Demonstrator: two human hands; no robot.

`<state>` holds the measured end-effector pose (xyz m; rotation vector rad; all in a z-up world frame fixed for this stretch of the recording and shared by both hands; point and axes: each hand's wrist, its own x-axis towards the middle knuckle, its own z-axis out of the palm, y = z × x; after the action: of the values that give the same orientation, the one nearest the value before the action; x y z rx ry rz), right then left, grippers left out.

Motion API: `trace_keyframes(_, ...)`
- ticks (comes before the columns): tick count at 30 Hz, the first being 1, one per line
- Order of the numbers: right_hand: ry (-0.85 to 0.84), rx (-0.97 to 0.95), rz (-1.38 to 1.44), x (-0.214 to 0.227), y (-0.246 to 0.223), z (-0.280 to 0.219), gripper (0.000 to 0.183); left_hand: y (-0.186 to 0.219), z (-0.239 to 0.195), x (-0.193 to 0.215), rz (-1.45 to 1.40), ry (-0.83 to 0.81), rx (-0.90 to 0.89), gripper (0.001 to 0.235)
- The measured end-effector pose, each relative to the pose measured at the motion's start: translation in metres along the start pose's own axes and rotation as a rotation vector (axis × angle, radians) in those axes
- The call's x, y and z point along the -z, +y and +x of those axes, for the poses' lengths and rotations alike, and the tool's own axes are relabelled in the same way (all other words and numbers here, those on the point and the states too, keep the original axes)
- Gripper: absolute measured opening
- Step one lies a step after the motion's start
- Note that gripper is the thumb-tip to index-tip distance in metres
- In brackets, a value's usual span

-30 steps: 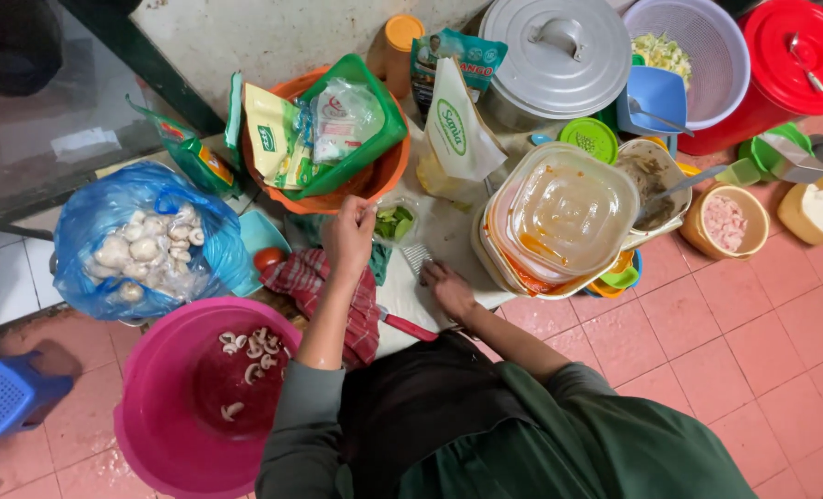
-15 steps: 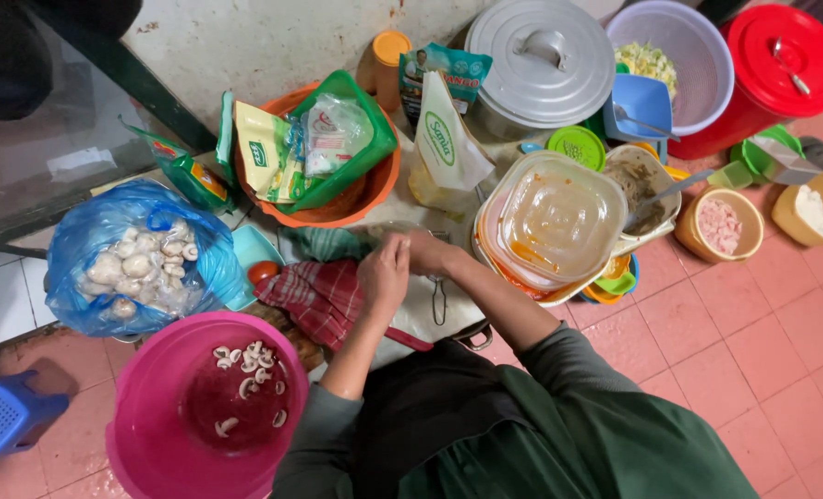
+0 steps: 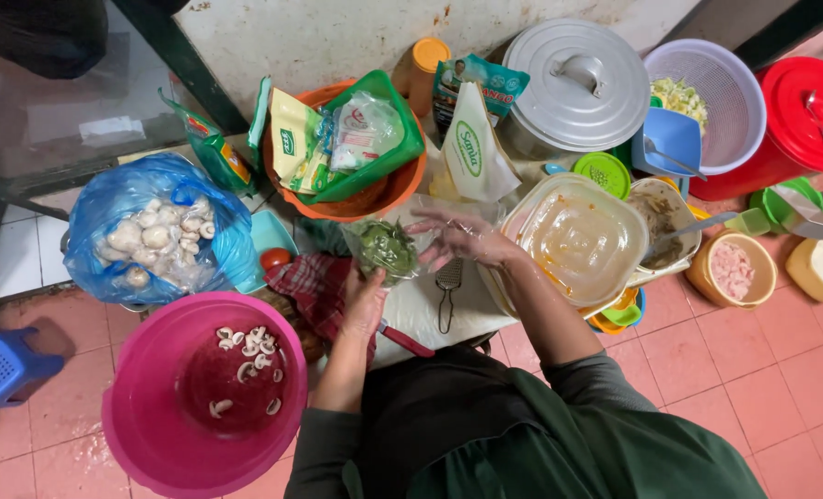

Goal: Stirring pots of food, gathering ingredients into bowls, and placing a wok on a stove burner.

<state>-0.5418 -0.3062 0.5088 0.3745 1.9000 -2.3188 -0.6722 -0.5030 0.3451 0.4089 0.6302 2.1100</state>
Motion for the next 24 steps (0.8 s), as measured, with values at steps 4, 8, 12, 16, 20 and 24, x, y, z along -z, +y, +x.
trace_keyframes(4, 0.147, 0.081, -0.184, 0.017, 0.037, 0.005, 0.048, 0.005, 0.003, -0.013, 0.107, 0.082, -0.061, 0.080)
trace_keyframes(8, 0.264, 0.377, -0.729, -0.024, 0.010, 0.006, 0.066, -0.001, 0.003, -0.006, 0.358, 0.111, -0.058, 0.076)
trace_keyframes(12, 0.285, 0.672, -1.113, -0.015, 0.040, 0.016, 0.059, -0.008, 0.004, 0.009, 0.135, 0.066, -0.083, 0.074)
trace_keyframes(16, 0.332, 0.311, -0.672, -0.017, 0.037, 0.019, 0.038, 0.015, -0.003, -0.003, 0.018, 0.247, -0.058, 0.065)
trace_keyframes(20, 0.240, 0.103, -0.319, -0.025, 0.027, 0.023, 0.034, 0.022, -0.008, -0.001, -0.029, 0.259, -0.073, 0.061)
trace_keyframes(24, 0.240, 0.367, -0.641, -0.021, 0.050, 0.035, 0.038, 0.032, -0.016, -0.002, -0.064, 0.230, -0.104, 0.063)
